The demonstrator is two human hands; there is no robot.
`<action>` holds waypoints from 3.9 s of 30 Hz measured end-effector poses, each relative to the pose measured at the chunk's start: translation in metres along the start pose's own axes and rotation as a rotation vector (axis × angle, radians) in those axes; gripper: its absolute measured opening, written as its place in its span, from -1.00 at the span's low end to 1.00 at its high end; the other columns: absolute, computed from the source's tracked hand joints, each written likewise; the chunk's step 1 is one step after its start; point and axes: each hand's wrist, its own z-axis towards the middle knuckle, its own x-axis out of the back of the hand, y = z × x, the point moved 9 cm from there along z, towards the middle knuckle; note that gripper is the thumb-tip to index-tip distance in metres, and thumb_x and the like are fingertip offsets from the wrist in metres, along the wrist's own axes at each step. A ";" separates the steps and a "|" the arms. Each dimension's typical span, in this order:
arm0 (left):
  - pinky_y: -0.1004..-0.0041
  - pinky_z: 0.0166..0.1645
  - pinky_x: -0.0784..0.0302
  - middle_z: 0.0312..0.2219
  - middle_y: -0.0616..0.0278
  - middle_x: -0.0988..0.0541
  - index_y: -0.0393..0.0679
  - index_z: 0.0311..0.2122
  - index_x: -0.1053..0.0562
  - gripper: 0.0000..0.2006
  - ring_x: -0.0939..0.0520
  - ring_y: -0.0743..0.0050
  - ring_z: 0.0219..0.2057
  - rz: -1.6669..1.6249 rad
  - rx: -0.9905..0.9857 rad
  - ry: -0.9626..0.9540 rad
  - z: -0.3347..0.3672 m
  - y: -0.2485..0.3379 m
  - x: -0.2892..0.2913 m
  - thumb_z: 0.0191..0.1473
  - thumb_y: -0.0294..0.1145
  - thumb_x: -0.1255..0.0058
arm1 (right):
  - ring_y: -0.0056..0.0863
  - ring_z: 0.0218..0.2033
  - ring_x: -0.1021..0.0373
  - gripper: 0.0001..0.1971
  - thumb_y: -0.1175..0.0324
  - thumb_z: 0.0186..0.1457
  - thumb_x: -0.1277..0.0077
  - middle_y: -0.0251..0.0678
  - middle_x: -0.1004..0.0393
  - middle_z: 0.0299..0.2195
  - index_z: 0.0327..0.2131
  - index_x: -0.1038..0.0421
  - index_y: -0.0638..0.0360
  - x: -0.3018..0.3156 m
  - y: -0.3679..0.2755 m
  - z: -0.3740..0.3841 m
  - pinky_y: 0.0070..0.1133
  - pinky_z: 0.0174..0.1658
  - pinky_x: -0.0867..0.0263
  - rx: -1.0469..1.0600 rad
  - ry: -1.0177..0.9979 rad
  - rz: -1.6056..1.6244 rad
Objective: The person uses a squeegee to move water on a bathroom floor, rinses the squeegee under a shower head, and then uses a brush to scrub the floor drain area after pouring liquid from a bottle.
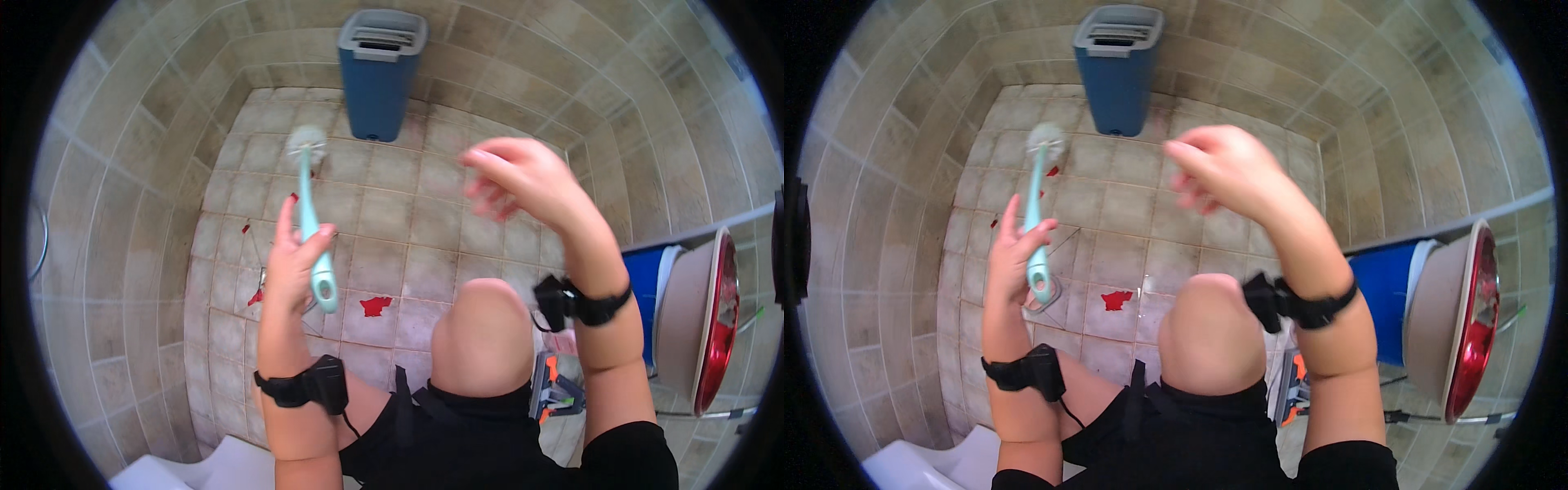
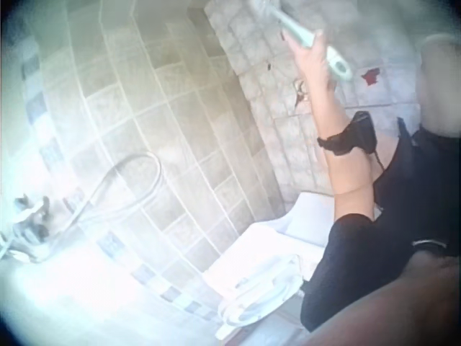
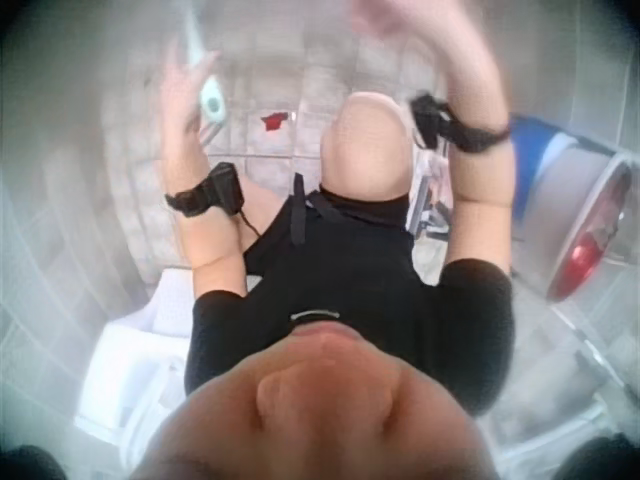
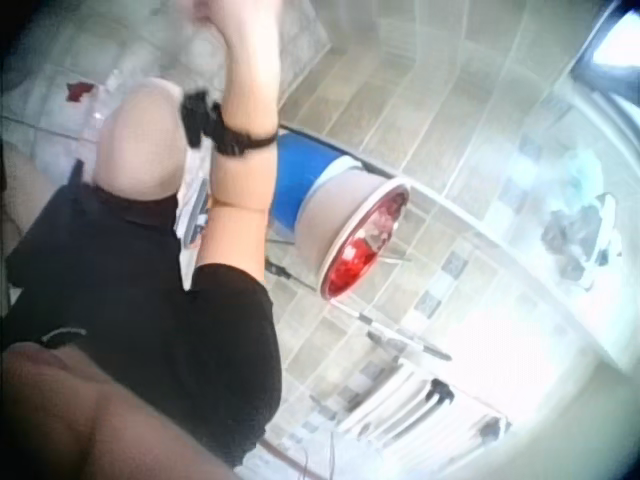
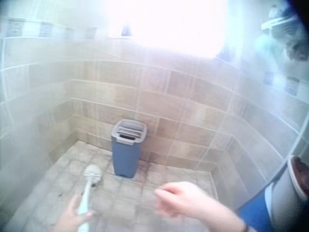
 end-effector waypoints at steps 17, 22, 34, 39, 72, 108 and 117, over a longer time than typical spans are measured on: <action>0.56 -0.24 -0.34 -0.29 0.23 -0.43 -0.19 0.21 0.38 -0.15 -0.42 0.54 -0.31 -0.038 -0.328 0.001 -0.025 0.045 0.039 0.06 -0.25 0.03 | -0.52 -0.59 -0.34 -0.76 0.29 0.00 0.02 -0.30 -0.39 -0.55 -0.37 -0.39 0.30 -0.215 -0.073 0.065 -0.53 -0.51 -0.31 -0.173 -0.294 0.093; 0.59 -0.23 -0.34 -0.37 0.32 -0.42 -0.18 0.16 -0.02 -0.43 -0.39 0.67 -0.38 0.013 -0.268 -0.001 -0.027 0.042 0.061 0.10 -0.28 0.10 | -0.54 -0.73 -0.31 -0.81 0.33 0.05 0.10 -0.36 -0.31 -0.71 -0.53 -0.29 0.25 -0.242 -0.164 0.138 -0.68 -0.72 -0.24 -0.128 -0.637 0.479; 0.51 -0.28 -0.39 -0.29 0.20 -0.47 -0.23 -0.08 -0.29 -0.68 -0.54 0.52 -0.40 0.056 0.035 -1.554 -0.163 -0.006 -0.099 0.02 -0.41 0.16 | -0.62 -0.82 -0.26 -0.80 0.29 -0.03 0.07 -0.38 -0.32 -0.72 -0.55 -0.30 0.23 -0.213 -0.175 0.165 -0.71 -0.77 -0.20 0.085 -0.622 0.125; 0.43 -0.23 -0.46 -0.44 -0.02 -0.54 -0.24 -0.12 -0.23 -0.66 -0.60 0.38 -0.47 -0.075 0.704 -1.262 -0.180 -0.045 -0.053 0.07 -0.23 0.13 | -0.61 -0.80 -0.19 -0.86 0.37 -0.13 0.01 -0.39 -0.26 -0.74 -0.58 -0.33 0.23 -0.191 -0.008 0.200 -0.59 -0.75 -0.14 0.188 -0.395 -0.327; 0.50 -0.33 -0.32 -0.45 0.33 -0.42 -0.15 -0.12 -0.32 -0.70 -0.39 0.56 -0.45 -1.015 -0.208 0.458 -0.068 -0.156 0.395 0.00 -0.35 0.15 | -0.04 -0.44 -0.40 -0.47 0.25 0.05 0.11 0.00 -0.44 -0.51 0.13 -0.06 -0.11 -0.352 0.042 0.134 -0.31 -0.28 -0.33 0.437 -0.427 -1.053; 0.58 -0.40 -0.29 -0.48 0.36 -0.37 -0.17 -0.10 -0.30 -0.72 -0.37 0.62 -0.49 -0.561 -0.202 0.758 -0.149 -0.111 0.451 0.03 -0.45 0.16 | 0.00 -0.23 -0.35 -0.48 0.02 0.13 0.32 0.09 -0.42 -0.30 0.11 -0.04 0.05 -0.322 0.108 0.304 -0.25 -0.13 -0.23 0.198 -0.205 -1.029; 0.72 -0.50 -0.29 -0.54 0.35 -0.37 -0.18 -0.18 -0.31 -0.81 -0.38 0.72 -0.58 -0.006 -0.090 0.742 -0.125 -0.002 0.444 0.07 -0.42 0.18 | 0.02 -0.17 -0.32 -0.49 0.12 0.14 0.32 0.12 -0.38 -0.22 0.09 -0.02 0.20 -0.282 0.181 0.304 -0.27 -0.08 -0.21 -0.008 -0.040 -0.767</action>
